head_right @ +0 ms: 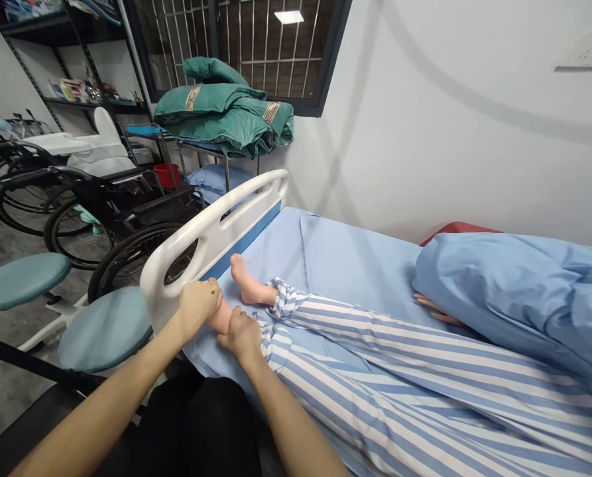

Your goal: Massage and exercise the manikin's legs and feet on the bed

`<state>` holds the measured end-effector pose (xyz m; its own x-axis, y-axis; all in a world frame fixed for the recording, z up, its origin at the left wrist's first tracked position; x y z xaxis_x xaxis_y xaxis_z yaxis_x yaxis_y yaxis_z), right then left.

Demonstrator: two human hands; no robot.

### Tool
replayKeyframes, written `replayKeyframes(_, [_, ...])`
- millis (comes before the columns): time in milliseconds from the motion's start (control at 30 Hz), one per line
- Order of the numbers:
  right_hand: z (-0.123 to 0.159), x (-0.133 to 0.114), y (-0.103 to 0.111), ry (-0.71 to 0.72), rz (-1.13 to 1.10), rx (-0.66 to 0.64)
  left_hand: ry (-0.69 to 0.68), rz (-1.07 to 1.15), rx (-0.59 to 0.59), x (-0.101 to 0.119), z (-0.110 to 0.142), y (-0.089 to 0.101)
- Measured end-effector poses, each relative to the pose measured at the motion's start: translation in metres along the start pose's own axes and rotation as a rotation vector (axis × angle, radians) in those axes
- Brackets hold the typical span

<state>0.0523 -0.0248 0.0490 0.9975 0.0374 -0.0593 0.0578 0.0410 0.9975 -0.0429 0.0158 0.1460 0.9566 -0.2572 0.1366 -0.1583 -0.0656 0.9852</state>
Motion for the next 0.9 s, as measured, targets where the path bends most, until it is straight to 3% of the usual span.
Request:
replayKeyframes(200, [-0.001, 0.001, 0.001, 0.011, 0.006, 0.005, -0.066, -0.037, -0.080, 0.004, -0.018, 0.000])
replayKeyframes(433, [-0.002, 0.002, 0.000, 0.015, 0.006, -0.024, -0.100, -0.104, -0.188, 0.016, -0.016, -0.010])
replayKeyframes(500, [-0.002, 0.001, -0.001, 0.018, 0.004, -0.026, -0.093, -0.107, -0.143, 0.017, -0.012, -0.014])
replayKeyframes(667, [-0.002, 0.000, -0.004, 0.003, 0.021, -0.026, -0.142, -0.104, 0.117, 0.015, 0.003, -0.021])
replayKeyframes(900, [-0.003, 0.000, -0.008, 0.013, 0.001, -0.018, -0.050, -0.001, 0.205, 0.012, 0.021, -0.024])
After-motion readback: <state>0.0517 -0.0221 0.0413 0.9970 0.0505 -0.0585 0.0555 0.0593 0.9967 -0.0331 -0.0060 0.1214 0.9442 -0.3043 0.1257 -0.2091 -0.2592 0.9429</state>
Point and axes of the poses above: each hand's wrist, its own z-axis away from the middle knuckle, its own y-axis out of the back of the hand, x = y × z, the point moved 4 cm from there along -z, towards the middle knuckle, and after that the axes turned 11 degrees about z, right-handed, at the moved point
